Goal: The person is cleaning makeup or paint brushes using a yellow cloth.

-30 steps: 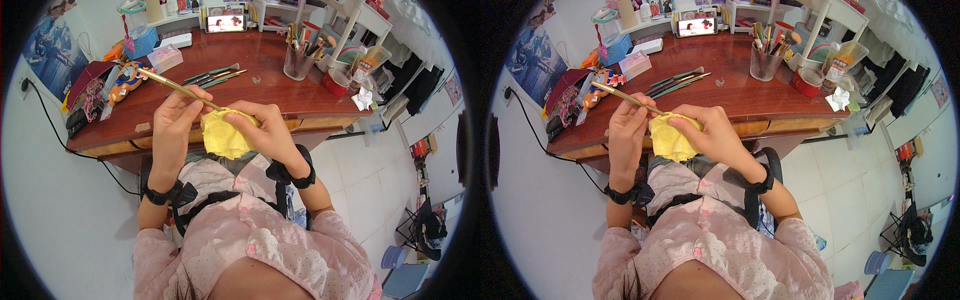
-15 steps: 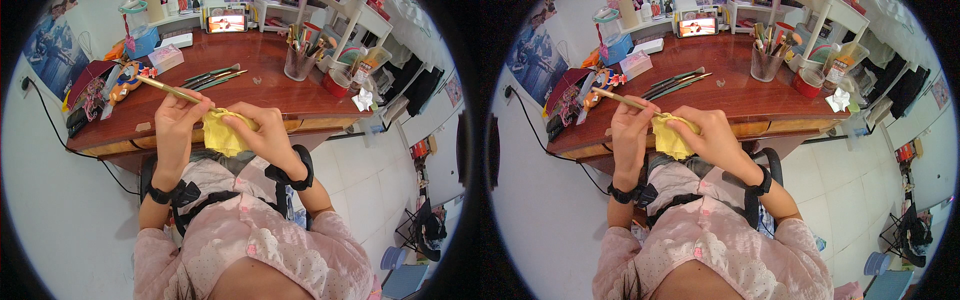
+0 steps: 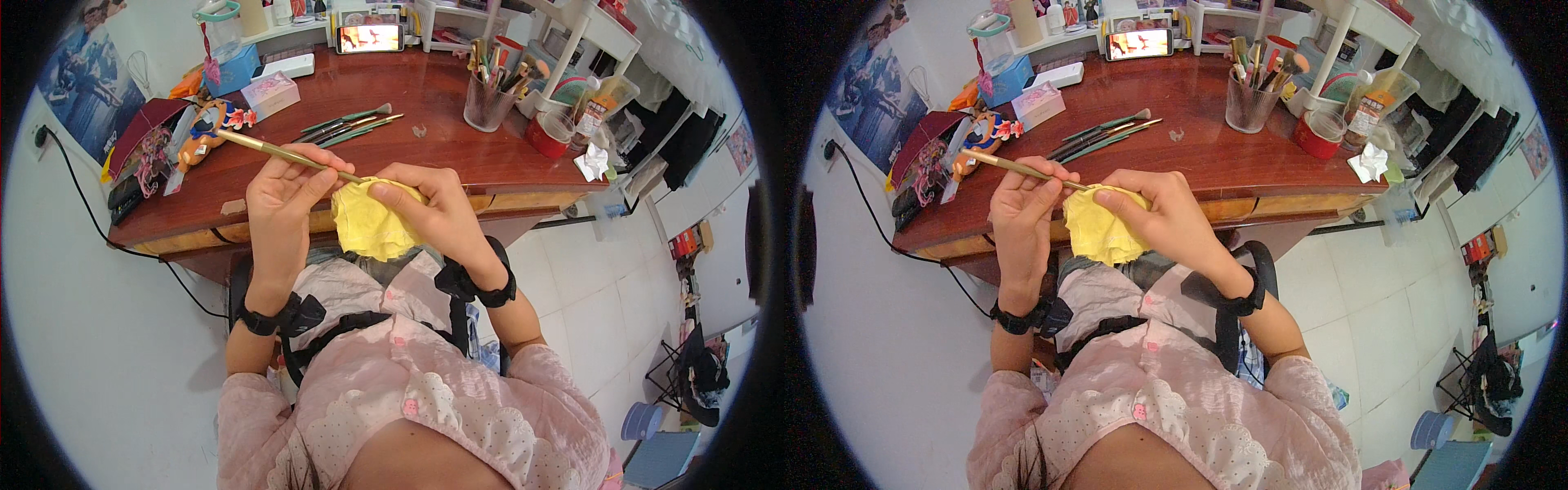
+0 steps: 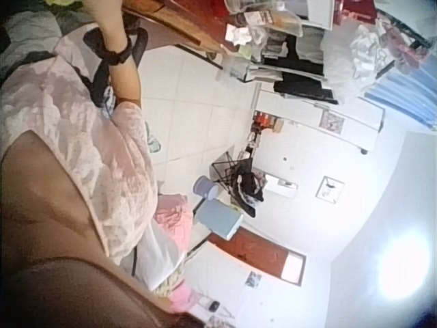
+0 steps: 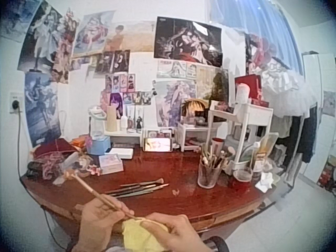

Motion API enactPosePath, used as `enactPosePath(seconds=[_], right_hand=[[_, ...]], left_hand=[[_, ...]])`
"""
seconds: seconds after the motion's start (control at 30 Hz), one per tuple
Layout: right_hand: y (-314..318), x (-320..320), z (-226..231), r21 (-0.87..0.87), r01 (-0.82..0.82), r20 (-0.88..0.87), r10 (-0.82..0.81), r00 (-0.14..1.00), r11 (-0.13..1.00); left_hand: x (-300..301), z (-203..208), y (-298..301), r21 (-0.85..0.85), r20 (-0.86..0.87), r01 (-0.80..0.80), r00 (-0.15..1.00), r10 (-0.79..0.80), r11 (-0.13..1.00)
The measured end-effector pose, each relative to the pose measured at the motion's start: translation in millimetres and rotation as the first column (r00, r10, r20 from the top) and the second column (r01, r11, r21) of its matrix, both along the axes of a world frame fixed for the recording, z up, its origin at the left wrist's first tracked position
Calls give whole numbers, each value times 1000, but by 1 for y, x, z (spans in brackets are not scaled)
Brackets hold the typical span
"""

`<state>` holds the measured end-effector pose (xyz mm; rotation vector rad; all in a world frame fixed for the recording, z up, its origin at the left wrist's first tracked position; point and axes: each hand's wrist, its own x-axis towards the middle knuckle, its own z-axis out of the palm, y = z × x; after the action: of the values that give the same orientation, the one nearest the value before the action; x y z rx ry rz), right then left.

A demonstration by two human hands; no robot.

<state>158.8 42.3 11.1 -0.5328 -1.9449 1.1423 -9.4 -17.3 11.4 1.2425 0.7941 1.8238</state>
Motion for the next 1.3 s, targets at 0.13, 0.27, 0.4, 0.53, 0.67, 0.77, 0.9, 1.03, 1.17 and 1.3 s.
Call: enactPosePath(seconds=[0.13, 0.27, 0.4, 0.53, 0.67, 0.77, 0.9, 1.03, 1.17, 1.3], right_hand=[[-6, 0, 7, 99, 76, 72, -83, 994, 992], [-5, -3, 1, 111, 89, 41, -94, 995, 990], [0, -4, -5, 65, 81, 1, -81, 997, 995], [2, -5, -5, -36, 42, -65, -44, 997, 998], [5, -4, -7, -42, 46, -85, -49, 995, 998], [2, -2, -3, 1, 64, -64, -64, 996, 998], [-4, -2, -2, 35, 112, -33, -111, 993, 993], [-5, -6, -4, 242, 223, -126, -197, 972, 944], [-3, -9, -7, 278, 231, -163, -191, 968, 932], [0, -9, -7, 264, 216, -189, -169, 967, 940]], left_hand=[[-3, -5, 4, 65, 34, 8, 999, -10, 998], [-4, -4, 4, 93, -2, 20, 1000, -20, 995], [-3, -3, 4, 115, -15, 64, 998, -62, 991], [-4, -6, 5, 108, -33, 48, 998, -45, 993], [-5, -6, 7, 123, -55, 60, 997, -53, 991], [-4, -4, 6, 100, -41, 71, 997, -67, 992], [-2, -1, 5, 39, -1, 93, 996, -93, 995], [-1, -2, 7, 53, 26, 84, 996, -85, 995], [-3, -6, 11, 0, 100, 134, 986, -133, 991], [-5, -9, 15, -2, 148, 181, 973, -179, 983]])
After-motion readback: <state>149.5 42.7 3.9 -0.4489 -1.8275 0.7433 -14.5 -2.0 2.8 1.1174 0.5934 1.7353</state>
